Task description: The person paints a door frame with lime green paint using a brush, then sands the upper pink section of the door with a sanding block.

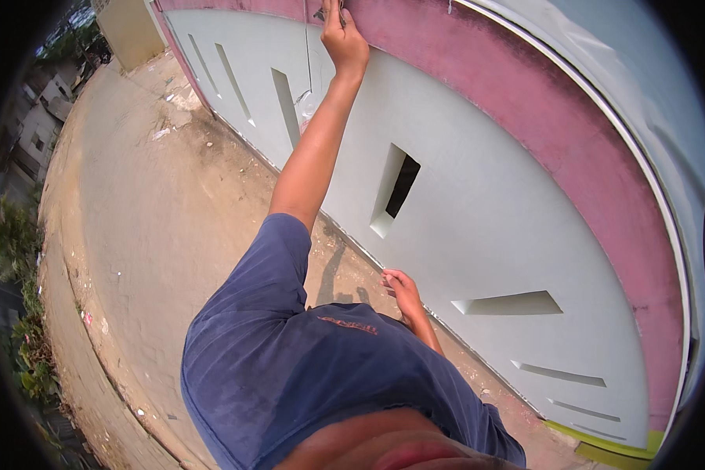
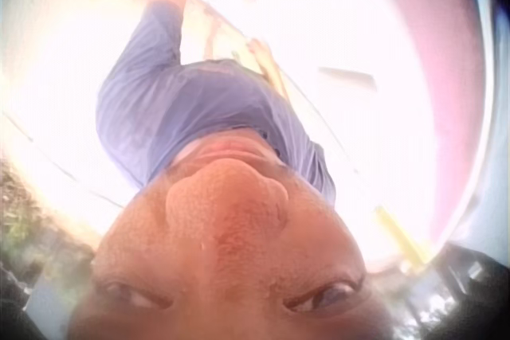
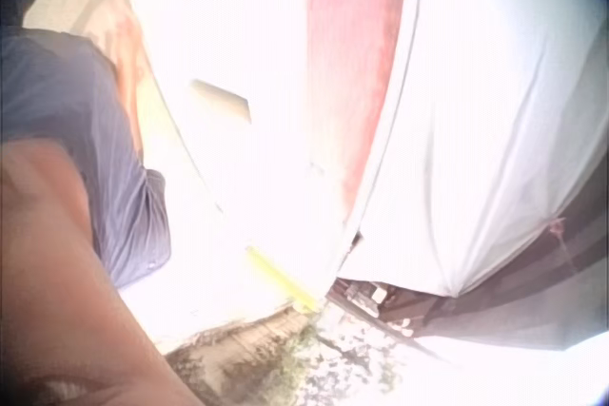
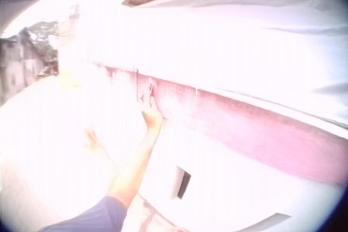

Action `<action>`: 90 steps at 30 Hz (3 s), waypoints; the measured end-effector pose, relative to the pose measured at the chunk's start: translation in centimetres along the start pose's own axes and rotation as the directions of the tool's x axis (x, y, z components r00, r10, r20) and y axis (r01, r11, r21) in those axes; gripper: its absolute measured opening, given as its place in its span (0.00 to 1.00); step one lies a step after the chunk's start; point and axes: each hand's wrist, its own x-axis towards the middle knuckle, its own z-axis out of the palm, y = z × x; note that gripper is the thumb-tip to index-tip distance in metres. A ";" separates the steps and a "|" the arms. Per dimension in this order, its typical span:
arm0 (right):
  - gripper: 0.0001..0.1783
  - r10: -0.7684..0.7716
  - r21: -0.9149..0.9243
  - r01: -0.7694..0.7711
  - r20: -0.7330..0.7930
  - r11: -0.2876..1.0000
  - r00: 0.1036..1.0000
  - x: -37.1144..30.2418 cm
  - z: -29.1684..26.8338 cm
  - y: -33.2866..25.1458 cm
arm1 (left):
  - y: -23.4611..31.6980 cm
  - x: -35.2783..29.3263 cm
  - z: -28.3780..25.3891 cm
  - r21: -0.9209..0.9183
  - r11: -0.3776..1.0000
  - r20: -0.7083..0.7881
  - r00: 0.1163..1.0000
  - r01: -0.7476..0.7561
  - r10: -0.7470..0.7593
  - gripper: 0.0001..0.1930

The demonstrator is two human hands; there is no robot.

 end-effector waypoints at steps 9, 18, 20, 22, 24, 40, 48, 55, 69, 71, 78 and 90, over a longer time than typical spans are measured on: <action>0.17 -0.068 0.016 0.068 -0.015 0.998 0.998 0.1 0.2 -0.3 | 3.3 4.8 0.0 0.005 0.999 -0.075 0.996 -0.051 0.051 0.24; 0.19 -0.017 -0.019 0.017 -0.025 1.000 1.000 0.5 -0.4 0.0 | 2.5 1.2 2.4 -0.144 0.964 0.143 0.960 -0.222 0.242 0.19; 0.19 -0.047 -0.019 0.047 -0.013 0.999 0.999 0.9 -0.3 0.0 | 2.0 3.4 1.2 0.085 0.954 0.106 0.955 -0.286 0.277 0.19; 0.19 -0.109 0.018 0.109 -0.024 0.994 0.994 1.3 0.0 -0.2 | 1.0 6.2 0.2 0.130 0.991 -0.072 0.997 0.020 -0.011 0.19; 0.18 -0.053 0.005 0.053 -0.023 0.999 0.998 1.6 0.3 -0.3 | 0.2 7.0 0.2 0.079 0.994 -0.060 0.996 0.074 -0.069 0.20; 0.17 0.104 -0.015 -0.105 -0.072 0.994 0.992 1.0 -0.4 1.5 | 8.9 0.4 3.5 -0.052 0.901 0.154 0.888 -0.431 0.434 0.22; 0.18 0.041 0.022 -0.041 0.012 0.999 0.999 -1.3 -2.7 3.5 | 3.8 2.7 0.9 0.087 0.996 0.055 0.998 -0.034 0.030 0.22; 0.19 0.155 0.056 -0.151 -0.071 0.987 0.985 -4.3 -8.6 4.0 | 11.3 -5.8 6.1 0.070 0.883 0.199 0.874 -0.463 0.443 0.23; 0.19 0.206 0.117 -0.176 -0.329 0.977 0.922 -22.3 -33.4 12.0 | 22.6 -6.7 11.3 0.148 0.984 0.002 0.995 0.102 -0.104 0.19; 0.20 0.172 0.121 -0.142 -0.305 0.983 0.937 -23.0 -35.1 12.6 | 33.2 -13.5 15.8 -0.032 0.985 0.196 0.965 -0.171 0.174 0.27; 0.20 0.083 0.060 -0.076 -0.130 0.995 0.988 -22.5 -35.1 11.7 | 41.8 -21.1 19.2 -0.050 0.925 0.408 0.838 -0.376 0.363 0.34; 0.19 0.160 0.043 -0.155 -0.204 0.987 0.966 -24.2 -36.7 12.9 | 40.8 -22.1 17.7 -0.018 0.975 0.195 0.956 -0.222 0.221 0.34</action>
